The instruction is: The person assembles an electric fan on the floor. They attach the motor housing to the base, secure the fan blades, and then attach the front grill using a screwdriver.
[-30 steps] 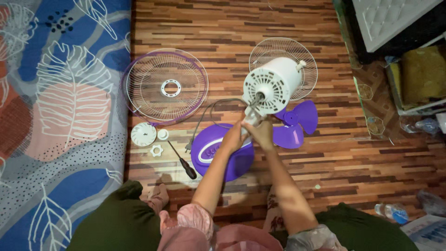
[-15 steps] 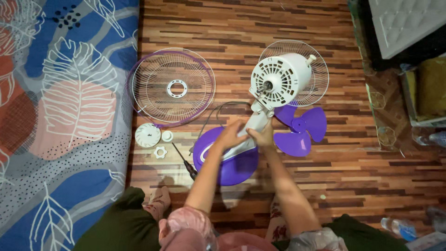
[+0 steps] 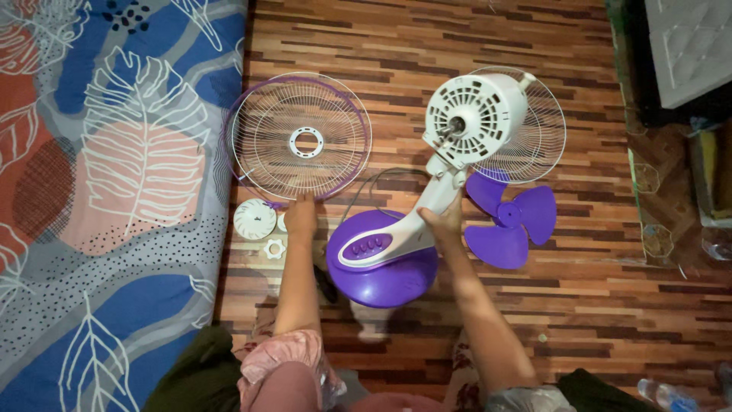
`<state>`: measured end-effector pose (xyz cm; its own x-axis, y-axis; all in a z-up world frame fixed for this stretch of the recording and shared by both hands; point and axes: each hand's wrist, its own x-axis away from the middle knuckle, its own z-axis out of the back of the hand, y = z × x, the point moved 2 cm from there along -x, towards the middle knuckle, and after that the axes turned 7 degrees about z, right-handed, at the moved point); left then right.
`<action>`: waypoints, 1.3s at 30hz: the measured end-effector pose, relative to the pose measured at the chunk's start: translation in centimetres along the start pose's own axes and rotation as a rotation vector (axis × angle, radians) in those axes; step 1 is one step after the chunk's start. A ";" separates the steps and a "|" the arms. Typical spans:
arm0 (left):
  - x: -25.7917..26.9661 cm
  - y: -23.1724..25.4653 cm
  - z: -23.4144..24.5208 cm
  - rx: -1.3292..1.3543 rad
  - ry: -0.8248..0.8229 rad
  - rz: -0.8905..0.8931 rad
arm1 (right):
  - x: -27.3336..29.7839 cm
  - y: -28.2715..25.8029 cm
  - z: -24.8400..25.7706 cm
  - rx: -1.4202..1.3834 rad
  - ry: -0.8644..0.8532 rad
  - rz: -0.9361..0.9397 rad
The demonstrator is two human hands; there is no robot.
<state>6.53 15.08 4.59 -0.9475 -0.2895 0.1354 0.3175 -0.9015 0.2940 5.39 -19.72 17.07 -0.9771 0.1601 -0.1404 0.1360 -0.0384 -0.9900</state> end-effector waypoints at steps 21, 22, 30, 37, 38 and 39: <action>12.5 -2.9 5.7 0.259 0.477 0.041 | -1.4 1.6 -0.2 0.137 -0.009 0.114; 12.9 -3.5 5.8 0.270 0.482 0.054 | -1.7 1.7 -0.4 0.115 -0.020 0.159; 16.3 -8.8 2.6 0.272 0.346 0.301 | -2.1 2.7 -0.7 0.186 0.010 0.067; 16.6 -9.6 1.6 0.158 0.266 0.460 | -2.1 1.7 -0.6 0.130 -0.027 0.081; 16.6 -9.4 1.7 0.122 0.233 0.513 | -2.2 1.6 -0.5 0.125 -0.038 0.060; 16.5 -9.1 1.8 0.112 0.220 0.535 | -2.3 1.5 -0.5 0.114 -0.057 0.072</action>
<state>-11.88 19.09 5.84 -0.6359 -0.7657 0.0968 0.7444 -0.5754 0.3389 7.88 -19.65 15.92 -0.9736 0.0965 -0.2067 0.1898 -0.1599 -0.9687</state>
